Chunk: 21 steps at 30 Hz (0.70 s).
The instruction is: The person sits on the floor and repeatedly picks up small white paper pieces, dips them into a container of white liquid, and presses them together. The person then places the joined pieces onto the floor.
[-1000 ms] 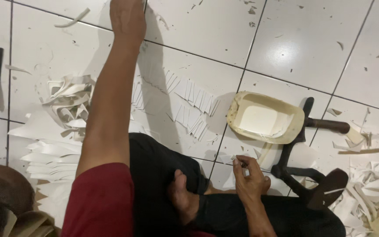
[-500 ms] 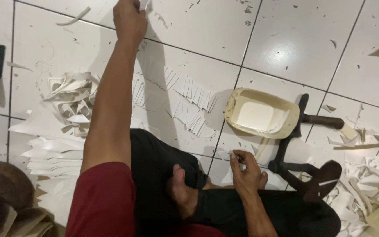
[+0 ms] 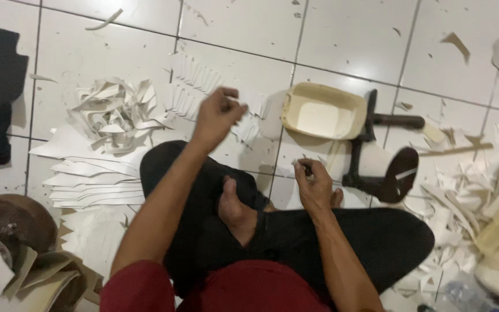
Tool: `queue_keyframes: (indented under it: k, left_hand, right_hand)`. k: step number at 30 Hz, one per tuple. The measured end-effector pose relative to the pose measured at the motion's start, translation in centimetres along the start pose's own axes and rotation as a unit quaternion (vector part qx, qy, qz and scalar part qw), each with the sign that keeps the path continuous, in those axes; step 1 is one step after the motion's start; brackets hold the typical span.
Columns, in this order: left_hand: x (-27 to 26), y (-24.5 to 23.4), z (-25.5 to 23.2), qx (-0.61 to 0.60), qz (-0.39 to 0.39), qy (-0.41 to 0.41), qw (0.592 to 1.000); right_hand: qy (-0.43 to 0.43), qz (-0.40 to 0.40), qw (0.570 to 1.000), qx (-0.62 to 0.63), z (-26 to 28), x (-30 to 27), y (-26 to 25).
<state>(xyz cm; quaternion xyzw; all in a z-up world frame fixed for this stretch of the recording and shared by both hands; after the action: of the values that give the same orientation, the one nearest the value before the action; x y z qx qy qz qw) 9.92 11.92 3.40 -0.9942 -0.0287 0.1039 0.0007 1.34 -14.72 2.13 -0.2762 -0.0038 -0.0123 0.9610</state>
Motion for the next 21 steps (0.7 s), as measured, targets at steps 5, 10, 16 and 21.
queue_keyframes:
  k: [5,10,16,21]
  left_hand:
    - [-5.5,5.7,-1.5,-0.132,0.079,-0.028,0.988]
    - [-8.0,8.3,-1.1,-0.115,0.104,-0.034,0.987]
    - [-8.9,10.2,0.4,-0.047,0.089,-0.064,0.993]
    - [-8.9,10.2,1.9,0.090,0.111,-0.038,0.989]
  right_hand:
    - [-0.025,-0.034,0.999,0.023,-0.1,-1.0,-1.1]
    - [-0.018,-0.046,0.999,0.021,0.6,-2.2,-2.3]
    - [0.014,-0.077,0.997,-0.023,2.1,-3.1,-3.9]
    - [-0.089,-0.094,0.992,0.006,3.8,-3.7,-4.6]
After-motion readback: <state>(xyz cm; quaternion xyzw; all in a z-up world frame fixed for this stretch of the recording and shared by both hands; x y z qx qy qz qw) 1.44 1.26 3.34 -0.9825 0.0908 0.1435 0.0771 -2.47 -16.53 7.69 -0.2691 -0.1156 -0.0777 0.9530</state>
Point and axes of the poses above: each hand's wrist, its own x-axis towards the middle knuckle, its own y-axis out of the palm, z = x × y, the point moved 4 cm from there along x, towards the middle knuckle, and after that the axes turned 4 degrees about x, right-handed, at the moved point
